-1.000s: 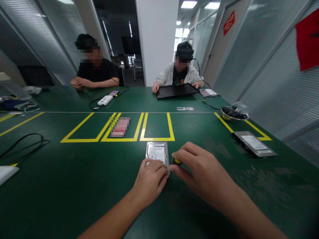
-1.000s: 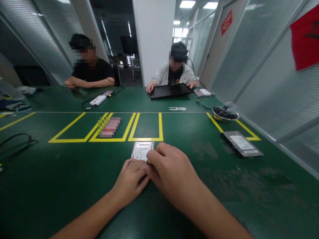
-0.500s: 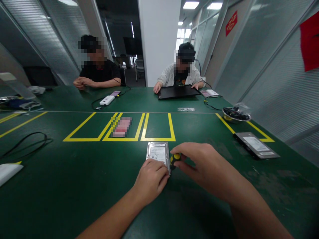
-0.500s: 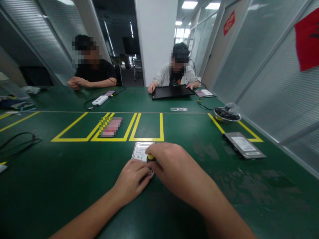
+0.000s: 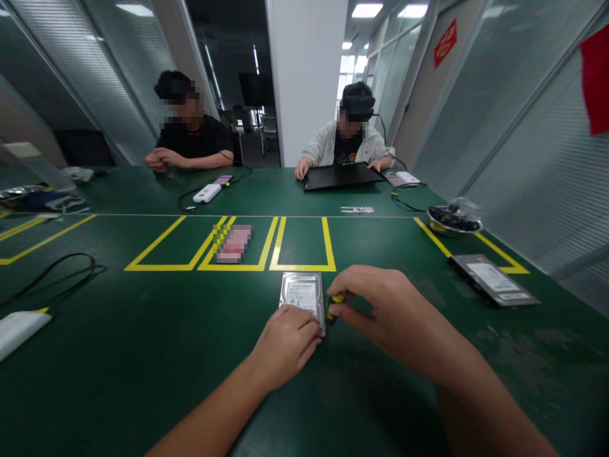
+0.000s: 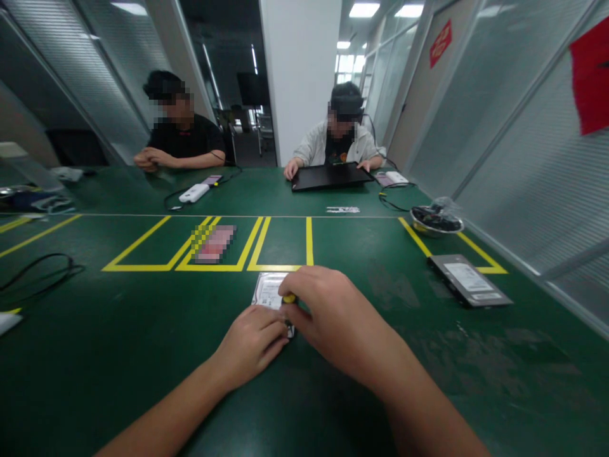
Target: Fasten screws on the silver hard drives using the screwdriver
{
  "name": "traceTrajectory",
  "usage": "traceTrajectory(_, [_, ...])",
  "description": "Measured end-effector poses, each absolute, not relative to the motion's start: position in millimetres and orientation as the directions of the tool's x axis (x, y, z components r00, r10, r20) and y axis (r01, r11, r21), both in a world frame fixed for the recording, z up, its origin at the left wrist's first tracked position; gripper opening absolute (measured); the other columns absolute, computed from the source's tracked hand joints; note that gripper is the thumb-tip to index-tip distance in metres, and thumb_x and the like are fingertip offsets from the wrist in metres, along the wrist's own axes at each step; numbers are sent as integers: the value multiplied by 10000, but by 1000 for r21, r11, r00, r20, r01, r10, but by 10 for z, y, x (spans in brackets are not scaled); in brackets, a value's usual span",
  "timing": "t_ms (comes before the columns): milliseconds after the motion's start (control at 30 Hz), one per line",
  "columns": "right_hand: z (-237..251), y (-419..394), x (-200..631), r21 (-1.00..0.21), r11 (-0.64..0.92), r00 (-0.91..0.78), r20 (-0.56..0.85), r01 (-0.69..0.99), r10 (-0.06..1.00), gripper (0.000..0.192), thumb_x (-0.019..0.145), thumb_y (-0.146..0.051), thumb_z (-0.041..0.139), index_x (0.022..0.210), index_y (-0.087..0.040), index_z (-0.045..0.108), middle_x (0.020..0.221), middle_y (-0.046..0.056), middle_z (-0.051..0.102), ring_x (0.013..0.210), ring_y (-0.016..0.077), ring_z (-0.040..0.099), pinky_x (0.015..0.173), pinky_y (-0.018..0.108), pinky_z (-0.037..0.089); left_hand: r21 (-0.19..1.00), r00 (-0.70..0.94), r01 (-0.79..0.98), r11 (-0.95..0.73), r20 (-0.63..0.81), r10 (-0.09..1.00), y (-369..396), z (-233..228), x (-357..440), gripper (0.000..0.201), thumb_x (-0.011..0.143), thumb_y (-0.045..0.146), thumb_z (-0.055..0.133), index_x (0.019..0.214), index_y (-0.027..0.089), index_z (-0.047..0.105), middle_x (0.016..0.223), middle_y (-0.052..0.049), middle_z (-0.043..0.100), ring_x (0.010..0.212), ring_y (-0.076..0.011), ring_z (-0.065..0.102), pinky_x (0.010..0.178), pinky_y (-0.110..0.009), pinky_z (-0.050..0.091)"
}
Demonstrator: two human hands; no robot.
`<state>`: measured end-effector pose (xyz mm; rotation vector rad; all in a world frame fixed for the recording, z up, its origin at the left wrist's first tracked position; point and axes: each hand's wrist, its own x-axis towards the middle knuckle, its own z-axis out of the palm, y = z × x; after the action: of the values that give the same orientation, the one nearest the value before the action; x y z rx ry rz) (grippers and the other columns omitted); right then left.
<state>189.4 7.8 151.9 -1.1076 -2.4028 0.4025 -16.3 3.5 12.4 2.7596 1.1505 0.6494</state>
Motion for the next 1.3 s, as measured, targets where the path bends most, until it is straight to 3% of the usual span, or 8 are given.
traceTrajectory(233, [1526,102,1902,-487,675,-592,339,554,731,107,834,-83,643,881,-178,639,936,22,605,848,132,559,735,243,417,244,621,663,-708,350,702,16,130,-150,60,928,211,563,905,192,615,955,-51,670,930,-239,603,869,-411,428])
traceTrajectory(833, [1488,137,1865,-437,635,-571,287,637,769,51,863,-170,663,910,-189,671,863,12,624,791,141,562,670,252,398,328,596,644,-691,351,722,-12,114,-158,75,924,223,570,949,193,634,997,-63,677,980,-243,614,896,-404,449])
traceTrajectory(1300, [1502,121,1913,-386,639,-559,310,665,769,95,860,-174,665,951,-187,689,878,25,668,769,147,603,670,251,431,297,603,635,-713,387,698,-4,100,-166,97,921,220,568,954,202,657,969,-69,696,990,-247,633,911,-412,447])
